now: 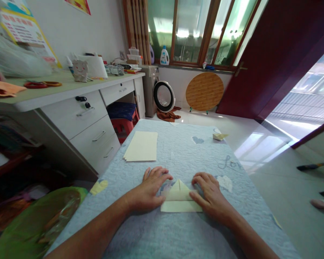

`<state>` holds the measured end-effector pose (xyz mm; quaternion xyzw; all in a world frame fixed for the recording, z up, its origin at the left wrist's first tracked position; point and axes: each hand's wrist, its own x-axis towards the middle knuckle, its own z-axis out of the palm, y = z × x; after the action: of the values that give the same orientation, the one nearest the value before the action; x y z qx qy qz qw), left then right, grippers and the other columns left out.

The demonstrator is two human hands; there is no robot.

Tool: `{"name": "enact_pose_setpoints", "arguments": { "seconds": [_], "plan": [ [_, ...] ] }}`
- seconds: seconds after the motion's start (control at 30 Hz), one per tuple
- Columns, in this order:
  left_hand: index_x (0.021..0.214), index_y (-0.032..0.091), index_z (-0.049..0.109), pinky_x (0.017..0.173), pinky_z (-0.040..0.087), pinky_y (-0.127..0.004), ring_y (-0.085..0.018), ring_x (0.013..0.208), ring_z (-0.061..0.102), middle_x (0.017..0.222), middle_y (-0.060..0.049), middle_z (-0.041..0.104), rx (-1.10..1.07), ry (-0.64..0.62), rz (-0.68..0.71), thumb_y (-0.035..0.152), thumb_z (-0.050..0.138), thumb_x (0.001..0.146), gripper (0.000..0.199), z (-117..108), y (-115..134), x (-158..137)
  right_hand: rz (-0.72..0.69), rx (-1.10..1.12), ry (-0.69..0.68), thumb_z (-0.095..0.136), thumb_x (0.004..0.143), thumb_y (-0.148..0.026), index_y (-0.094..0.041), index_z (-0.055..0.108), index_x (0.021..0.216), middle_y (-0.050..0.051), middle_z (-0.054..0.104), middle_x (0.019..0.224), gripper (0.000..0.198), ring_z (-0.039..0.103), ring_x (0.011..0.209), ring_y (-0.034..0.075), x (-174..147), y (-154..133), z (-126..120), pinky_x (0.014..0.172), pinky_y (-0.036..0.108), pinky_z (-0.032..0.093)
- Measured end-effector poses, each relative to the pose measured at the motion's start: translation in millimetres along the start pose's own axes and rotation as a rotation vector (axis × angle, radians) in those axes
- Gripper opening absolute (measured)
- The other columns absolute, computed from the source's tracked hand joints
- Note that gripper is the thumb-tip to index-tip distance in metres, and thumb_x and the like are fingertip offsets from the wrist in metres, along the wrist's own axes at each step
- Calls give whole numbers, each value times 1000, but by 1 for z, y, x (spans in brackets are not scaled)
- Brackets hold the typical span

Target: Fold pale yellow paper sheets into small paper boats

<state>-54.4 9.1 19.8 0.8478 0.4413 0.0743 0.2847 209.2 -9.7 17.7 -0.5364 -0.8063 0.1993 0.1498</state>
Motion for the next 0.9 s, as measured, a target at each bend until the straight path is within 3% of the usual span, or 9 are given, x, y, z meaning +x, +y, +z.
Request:
{"name": "enact_pose_setpoints", "arguments": {
  "seconds": [0.2,0.37,0.53,0.63,0.77,0.9],
  "plan": [
    [140,21,40,116,10,-59,-34,135,36,141,-12,47,-94,114,79,21,67,70,75,14,-1,8,-20,87,34,63,73,-13,-19,51,83,7,56,102,16,47,103,26,3,-14,12,93,44,35],
    [143,22,37,103,37,-45,-26,110,53,117,-7,60,-223,198,113,21,72,69,82,25,-1,12,-101,239,60,56,76,-11,-20,49,79,5,57,93,12,50,96,23,4,-8,14,88,40,37],
    [123,23,60,81,45,-31,-18,83,57,90,0,64,-392,226,29,13,64,72,52,20,14,11,-23,474,125,55,84,-22,-21,51,83,1,55,83,4,52,80,19,5,-4,17,75,33,41],
    [98,18,69,76,45,-28,-19,83,60,88,-2,68,-642,260,-14,16,61,78,22,16,22,13,18,771,222,65,80,-30,-24,49,97,0,55,88,24,55,81,18,9,-1,22,73,30,44],
    [102,15,68,77,48,-28,-21,88,64,96,-5,72,-971,324,-30,19,66,79,24,19,27,18,73,1054,136,75,73,-37,-24,50,102,0,59,86,41,57,76,17,14,-1,32,67,27,45],
    [103,14,67,79,49,-28,-22,90,65,96,-6,73,-1086,305,5,23,70,80,25,27,30,20,33,1045,95,75,77,-40,-21,59,88,0,59,81,27,57,73,17,15,-6,32,66,28,45]
  ]
}}
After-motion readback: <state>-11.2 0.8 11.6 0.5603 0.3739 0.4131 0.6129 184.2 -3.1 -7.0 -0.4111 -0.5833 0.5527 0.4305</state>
